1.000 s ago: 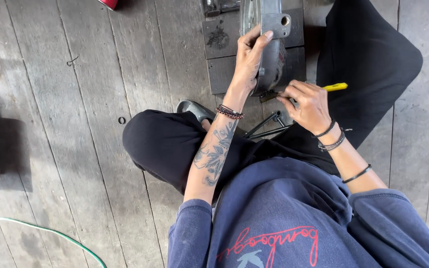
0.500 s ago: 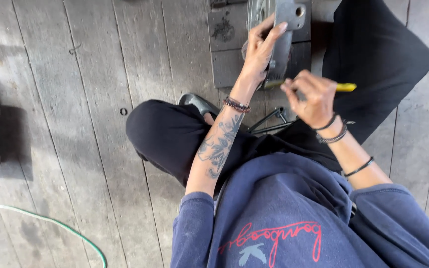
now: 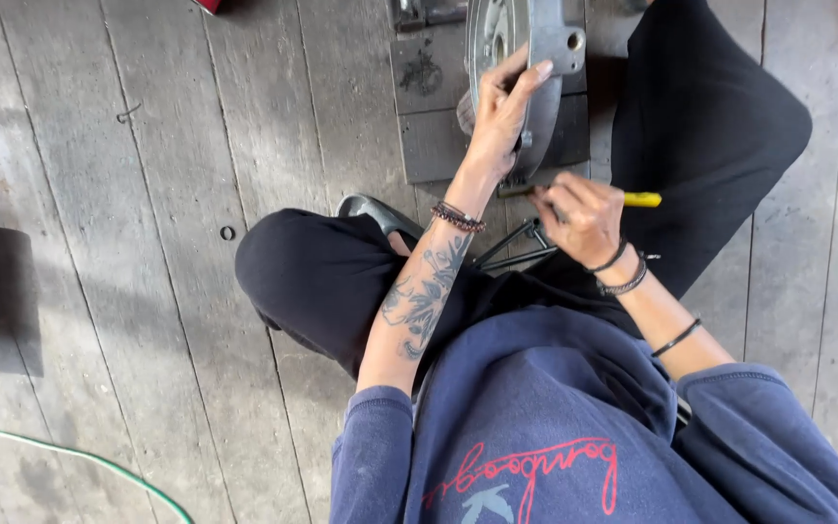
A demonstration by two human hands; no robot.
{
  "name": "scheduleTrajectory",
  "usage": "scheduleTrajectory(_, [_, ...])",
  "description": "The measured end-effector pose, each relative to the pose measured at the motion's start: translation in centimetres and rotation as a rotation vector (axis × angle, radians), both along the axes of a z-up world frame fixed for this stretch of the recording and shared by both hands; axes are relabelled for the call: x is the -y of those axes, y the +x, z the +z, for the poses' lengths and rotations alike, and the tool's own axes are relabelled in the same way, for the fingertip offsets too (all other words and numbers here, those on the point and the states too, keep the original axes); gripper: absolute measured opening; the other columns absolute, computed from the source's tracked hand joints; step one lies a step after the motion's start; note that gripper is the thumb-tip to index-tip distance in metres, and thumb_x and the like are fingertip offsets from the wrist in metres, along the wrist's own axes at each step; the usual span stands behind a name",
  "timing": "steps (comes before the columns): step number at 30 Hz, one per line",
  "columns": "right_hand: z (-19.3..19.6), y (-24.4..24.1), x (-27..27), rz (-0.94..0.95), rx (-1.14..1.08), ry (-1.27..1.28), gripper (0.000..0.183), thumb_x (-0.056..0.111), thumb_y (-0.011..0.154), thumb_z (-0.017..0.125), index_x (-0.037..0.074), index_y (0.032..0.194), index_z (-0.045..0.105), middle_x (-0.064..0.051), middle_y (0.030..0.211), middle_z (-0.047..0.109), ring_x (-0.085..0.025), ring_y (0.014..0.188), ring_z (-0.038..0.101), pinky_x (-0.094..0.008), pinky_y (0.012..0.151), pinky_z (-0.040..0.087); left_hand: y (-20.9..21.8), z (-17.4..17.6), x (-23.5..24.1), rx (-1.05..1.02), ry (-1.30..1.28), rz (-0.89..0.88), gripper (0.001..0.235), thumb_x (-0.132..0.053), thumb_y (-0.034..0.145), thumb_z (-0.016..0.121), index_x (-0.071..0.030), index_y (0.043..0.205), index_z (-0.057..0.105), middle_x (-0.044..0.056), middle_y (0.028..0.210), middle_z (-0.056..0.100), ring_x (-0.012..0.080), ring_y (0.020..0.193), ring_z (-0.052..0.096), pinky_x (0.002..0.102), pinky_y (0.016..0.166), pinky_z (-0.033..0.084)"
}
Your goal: Cleaning a motorcycle engine casing using a brush and a cloth while sitting on the floor.
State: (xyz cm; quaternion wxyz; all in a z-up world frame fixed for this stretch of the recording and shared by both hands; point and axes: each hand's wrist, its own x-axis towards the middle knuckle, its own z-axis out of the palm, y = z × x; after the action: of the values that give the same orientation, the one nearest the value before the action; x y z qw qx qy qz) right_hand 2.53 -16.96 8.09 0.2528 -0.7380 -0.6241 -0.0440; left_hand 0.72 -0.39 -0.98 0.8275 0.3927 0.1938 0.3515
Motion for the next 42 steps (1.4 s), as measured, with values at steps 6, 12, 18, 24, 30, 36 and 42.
scheduleTrajectory(6, [-0.9,-0.9,0.5,0.001,0.009,-0.063,0.017,0.001,0.085,0.082,0.004,0.082,0.066,-0.004,0.083,0.063,-0.021,0.059,0.055,-0.032,0.055,0.043,-0.6,1.1,0.0,-0.035,-0.057,-0.008,0.048,-0.018,0.093,0.075,0.003,0.134,0.066,0.004,0.105,0.077,0.0020,0.064,0.040,0.015,0.063,0.036])
scheduleTrajectory(12, [-1.7,-0.9,0.6,0.014,0.014,-0.063,0.018,0.002,0.086,0.081,0.004,0.081,0.065,-0.005,0.084,0.063,-0.022,0.059,0.055,-0.033,0.056,0.044,-0.9,1.1,0.0,-0.068,-0.061,-0.023,0.051,-0.021,0.092,0.075,0.001,0.136,0.065,0.009,0.114,0.077,0.0085,0.090,0.063,0.019,0.087,0.048])
scheduleTrajectory(18, [-2.9,-0.9,0.7,0.019,0.040,-0.078,0.013,0.008,0.088,0.082,0.004,0.089,0.069,-0.005,0.087,0.068,-0.022,0.059,0.060,-0.033,0.053,0.044,-0.6,1.1,-0.2,0.039,-0.046,-0.023,0.044,-0.016,0.096,0.073,0.003,0.135,0.066,0.010,0.117,0.077,0.0135,0.103,0.066,0.023,0.095,0.048])
scheduleTrajectory(24, [-2.2,-0.7,0.4,0.007,0.030,-0.059,0.023,0.003,0.090,0.081,0.004,0.077,0.061,-0.006,0.082,0.064,-0.021,0.056,0.054,-0.033,0.052,0.041,-0.5,1.2,-0.3,-0.047,-0.011,-0.004,0.046,-0.018,0.095,0.073,0.004,0.135,0.066,0.001,0.104,0.077,0.0015,0.067,0.044,0.013,0.067,0.039])
scheduleTrajectory(30, [-1.9,-1.0,0.2,0.004,0.035,-0.073,0.015,0.005,0.087,0.081,0.004,0.085,0.067,-0.007,0.085,0.065,-0.023,0.060,0.057,-0.033,0.055,0.043,-0.5,1.0,-0.3,-0.019,-0.015,0.003,0.044,-0.017,0.095,0.073,0.003,0.134,0.067,0.000,0.097,0.076,0.0009,0.061,0.036,0.016,0.054,0.027])
scheduleTrajectory(36, [-0.8,-0.7,-0.4,0.014,-0.034,-0.008,0.021,-0.002,0.083,0.084,0.004,0.079,0.064,-0.005,0.081,0.061,-0.021,0.060,0.054,-0.033,0.055,0.041,-0.3,0.7,-0.5,-0.002,0.027,0.007,0.043,-0.019,0.096,0.074,-0.002,0.135,0.067,-0.001,0.099,0.078,0.0017,0.060,0.028,0.018,0.051,0.023])
scheduleTrajectory(42, [-2.5,-0.4,1.0,0.022,-0.015,-0.076,0.013,0.007,0.086,0.082,0.004,0.086,0.070,-0.006,0.087,0.069,-0.023,0.063,0.062,-0.033,0.058,0.047,-0.7,1.0,-0.1,-0.028,-0.062,-0.031,0.043,-0.016,0.096,0.072,0.002,0.135,0.067,0.003,0.104,0.077,0.0035,0.072,0.050,0.014,0.070,0.040])
